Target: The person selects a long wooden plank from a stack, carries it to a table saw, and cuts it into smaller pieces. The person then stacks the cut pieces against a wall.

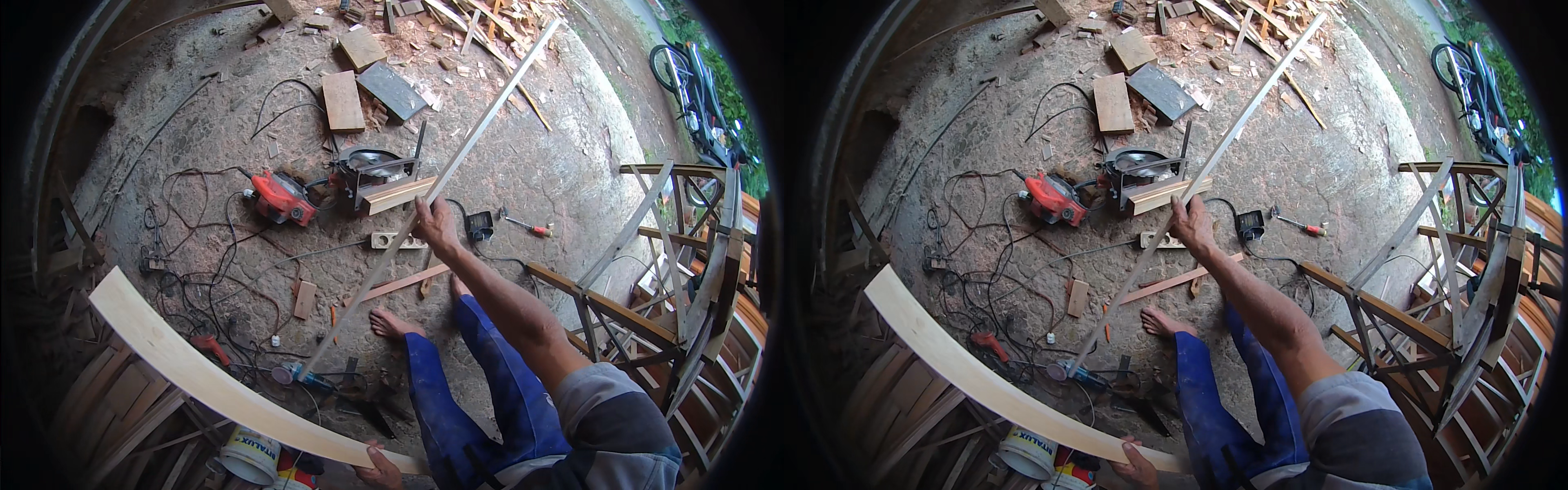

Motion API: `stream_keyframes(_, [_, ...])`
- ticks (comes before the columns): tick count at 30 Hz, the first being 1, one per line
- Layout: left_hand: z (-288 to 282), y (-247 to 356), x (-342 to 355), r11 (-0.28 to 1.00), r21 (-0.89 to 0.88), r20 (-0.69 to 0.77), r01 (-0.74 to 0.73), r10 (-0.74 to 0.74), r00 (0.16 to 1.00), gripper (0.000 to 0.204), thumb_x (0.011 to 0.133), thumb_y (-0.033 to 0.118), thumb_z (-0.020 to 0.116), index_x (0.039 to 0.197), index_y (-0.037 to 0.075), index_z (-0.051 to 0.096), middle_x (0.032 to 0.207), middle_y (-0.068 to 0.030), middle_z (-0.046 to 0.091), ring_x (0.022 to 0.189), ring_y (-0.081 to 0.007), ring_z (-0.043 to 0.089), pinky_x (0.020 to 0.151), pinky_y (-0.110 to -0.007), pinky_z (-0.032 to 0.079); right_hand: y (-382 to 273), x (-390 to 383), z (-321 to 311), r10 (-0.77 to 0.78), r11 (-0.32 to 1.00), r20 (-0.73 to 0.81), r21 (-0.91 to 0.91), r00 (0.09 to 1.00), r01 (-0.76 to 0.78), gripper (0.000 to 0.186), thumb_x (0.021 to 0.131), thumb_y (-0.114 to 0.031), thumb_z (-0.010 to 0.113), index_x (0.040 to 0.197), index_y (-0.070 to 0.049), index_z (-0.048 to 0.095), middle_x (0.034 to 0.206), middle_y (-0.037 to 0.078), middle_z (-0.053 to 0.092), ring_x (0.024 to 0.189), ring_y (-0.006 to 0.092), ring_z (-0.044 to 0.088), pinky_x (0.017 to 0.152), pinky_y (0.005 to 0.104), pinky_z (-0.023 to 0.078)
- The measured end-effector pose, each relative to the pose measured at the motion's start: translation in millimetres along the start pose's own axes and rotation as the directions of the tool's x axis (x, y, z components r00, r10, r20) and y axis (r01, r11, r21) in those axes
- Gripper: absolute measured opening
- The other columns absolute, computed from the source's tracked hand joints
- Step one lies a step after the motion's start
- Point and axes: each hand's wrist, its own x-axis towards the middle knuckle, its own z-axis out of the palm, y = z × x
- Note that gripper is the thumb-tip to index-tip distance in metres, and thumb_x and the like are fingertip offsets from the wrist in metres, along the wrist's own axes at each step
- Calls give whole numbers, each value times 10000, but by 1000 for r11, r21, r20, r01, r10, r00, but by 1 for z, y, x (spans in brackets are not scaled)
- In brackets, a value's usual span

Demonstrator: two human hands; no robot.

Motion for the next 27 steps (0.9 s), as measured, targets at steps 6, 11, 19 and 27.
stream_keyframes(6, [51,-22,-28,981,46,118,189,-193,974,365,1007,281,633,1166,-47,626,950,-204,688,863,-370,654,834,-482,519,-6,143,-41,216,919,-59,349,975,-183,451,1060,-359,542,1054,92,530,960,216,653,738,306,736,587,361,668])
stream_keyframes(11, [83,-78,-31,962,255,169,95,-141,975,430,997,264,641,1253,-71,560,1031,-268,648,923,-435,623,881,-501,497,28,232,-59,266,831,1,507,964,-229,521,1062,-392,525,1169,117,511,1124,254,644,976,372,722,778,430,663])
stream_keyframes(19, [138,-116,-25,897,417,207,148,-253,945,541,1012,295,606,1383,-76,473,1138,-319,632,1058,-491,611,957,-515,475,148,242,-72,200,973,54,-129,978,-192,504,1020,-467,583,1302,-50,582,1182,175,673,1106,311,681,855,450,569])
stream_keyframes(27, [165,-185,-5,920,386,137,69,-131,982,519,1017,274,605,1326,-130,504,1128,-326,649,1057,-479,631,955,-517,485,297,220,-5,-69,365,497,-794,865,486,367,967,-222,622,1319,-123,593,1270,121,641,1216,358,597,981,475,506])
